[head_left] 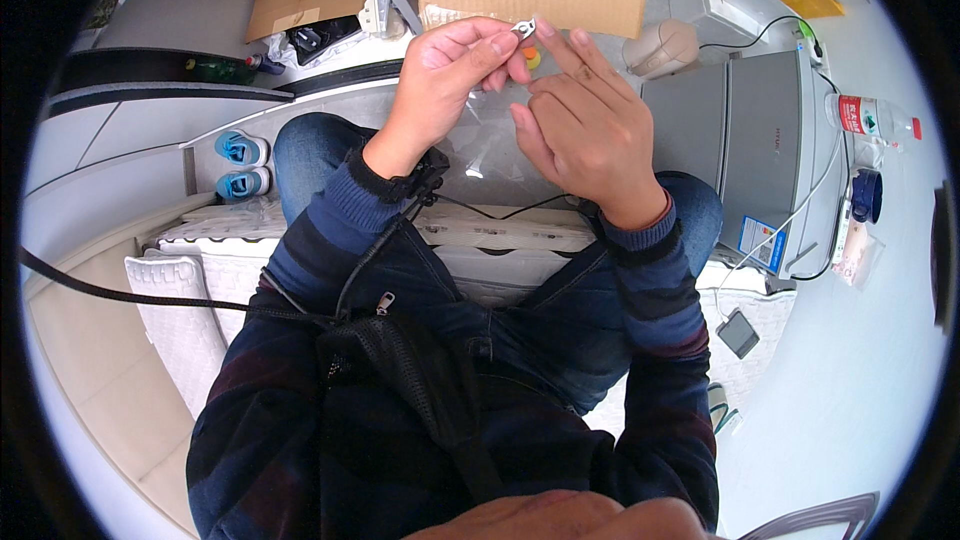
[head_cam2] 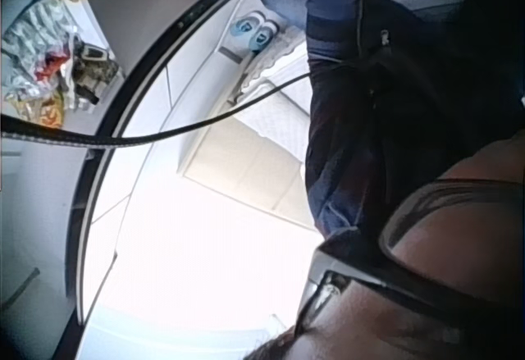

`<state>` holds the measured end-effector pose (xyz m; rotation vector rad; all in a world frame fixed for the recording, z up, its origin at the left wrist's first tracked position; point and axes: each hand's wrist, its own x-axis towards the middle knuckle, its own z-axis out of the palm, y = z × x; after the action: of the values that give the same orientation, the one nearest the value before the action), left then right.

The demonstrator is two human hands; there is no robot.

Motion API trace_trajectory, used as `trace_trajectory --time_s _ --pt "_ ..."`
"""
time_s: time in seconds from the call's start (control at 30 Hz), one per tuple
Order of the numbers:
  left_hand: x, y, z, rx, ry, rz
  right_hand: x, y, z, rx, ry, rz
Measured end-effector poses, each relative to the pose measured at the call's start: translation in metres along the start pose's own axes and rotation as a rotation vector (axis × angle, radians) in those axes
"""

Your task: The person sits on a mattress and repeatedly picks up a small metallic component from a cardboard box. They hold and rotate the part between their fingers, occasionally placing it back into the box and picking it up again. No tools are used, and the final state of the component is not shown.

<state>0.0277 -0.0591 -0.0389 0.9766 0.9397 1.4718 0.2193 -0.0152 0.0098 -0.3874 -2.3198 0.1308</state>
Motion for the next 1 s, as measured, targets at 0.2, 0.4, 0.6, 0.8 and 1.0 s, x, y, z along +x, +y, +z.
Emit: trace_trajectory --time_s 0.2,0.4,0.6,0.8,1.0 --pt "-0.001 0.001 0.002 -0.008 0.025 -0.033 0.0 0.0 0.002 -0.013 0.007 -0.002" --pt "0.001 0.0 0.003 -0.016 0.03 -0.025 0.0 0.0 0.004 -0.012 0.009 0.011" --pt "0.001 -0.001 0.002 -0.012 0.03 -0.044 0.0 0.001 0.005 -0.001 0.011 0.021" --pt "0.003 0.003 -0.004 0.022 -0.009 -0.076 -0.001 0.002 0.002 0.02 -0.011 0.024" --pt "0.003 0.01 -0.009 0.056 -0.044 -0.121 -0.001 0.003 0.001 0.042 -0.013 0.004"
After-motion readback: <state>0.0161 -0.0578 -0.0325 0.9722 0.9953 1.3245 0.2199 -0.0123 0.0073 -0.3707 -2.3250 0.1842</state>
